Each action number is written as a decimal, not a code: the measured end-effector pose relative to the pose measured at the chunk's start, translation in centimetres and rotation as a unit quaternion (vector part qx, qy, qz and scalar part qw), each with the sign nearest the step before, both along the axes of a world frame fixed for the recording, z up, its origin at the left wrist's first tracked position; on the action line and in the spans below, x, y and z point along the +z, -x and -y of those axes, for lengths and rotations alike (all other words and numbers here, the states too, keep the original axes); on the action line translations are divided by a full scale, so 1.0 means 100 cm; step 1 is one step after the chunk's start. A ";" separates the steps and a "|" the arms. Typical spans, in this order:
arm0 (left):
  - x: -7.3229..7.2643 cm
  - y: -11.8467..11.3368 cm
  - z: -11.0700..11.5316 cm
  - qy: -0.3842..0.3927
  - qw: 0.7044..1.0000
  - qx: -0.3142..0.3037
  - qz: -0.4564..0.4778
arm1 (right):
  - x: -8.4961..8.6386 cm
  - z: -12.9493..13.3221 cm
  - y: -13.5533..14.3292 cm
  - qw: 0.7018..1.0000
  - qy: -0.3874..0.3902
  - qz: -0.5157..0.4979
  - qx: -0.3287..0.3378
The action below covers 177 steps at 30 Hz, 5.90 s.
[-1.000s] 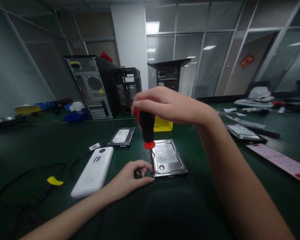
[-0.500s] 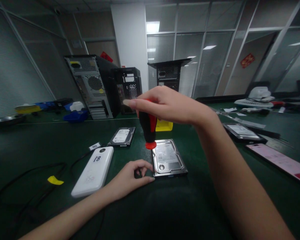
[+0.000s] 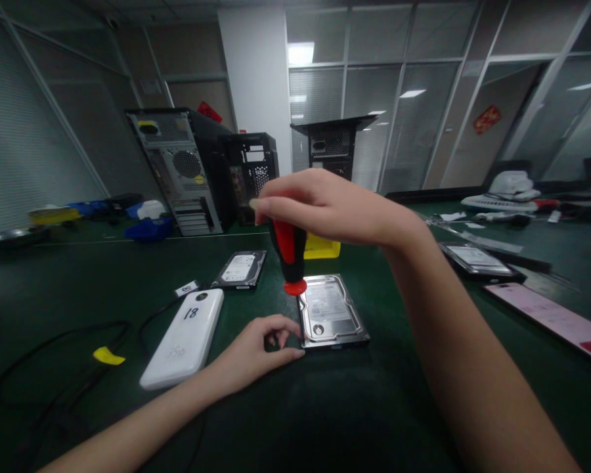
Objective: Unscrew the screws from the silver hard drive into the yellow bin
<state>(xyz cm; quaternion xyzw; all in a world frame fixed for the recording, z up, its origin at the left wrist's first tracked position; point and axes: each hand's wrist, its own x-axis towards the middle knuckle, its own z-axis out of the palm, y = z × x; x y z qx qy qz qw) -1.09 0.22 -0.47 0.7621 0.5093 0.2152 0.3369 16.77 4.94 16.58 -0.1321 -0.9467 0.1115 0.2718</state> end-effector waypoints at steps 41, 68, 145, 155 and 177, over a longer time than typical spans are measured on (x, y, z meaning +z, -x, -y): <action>-0.001 0.000 -0.001 0.011 1.000 -0.005 0.013 | -0.001 -0.002 0.001 0.999 0.022 0.004 -0.046; 0.000 -0.002 0.002 -0.004 0.999 -0.012 0.033 | -0.003 -0.002 0.004 0.999 0.007 0.005 -0.037; 0.006 -0.005 0.004 0.015 0.999 -0.003 0.036 | -0.003 0.001 0.005 0.998 0.061 0.014 -0.005; 0.007 -0.005 0.006 0.016 0.999 -0.003 0.032 | -0.004 0.002 0.008 0.999 0.044 -0.011 -0.015; 0.002 -0.003 0.003 0.013 1.000 -0.002 0.029 | -0.003 -0.002 0.007 0.999 0.042 -0.014 0.003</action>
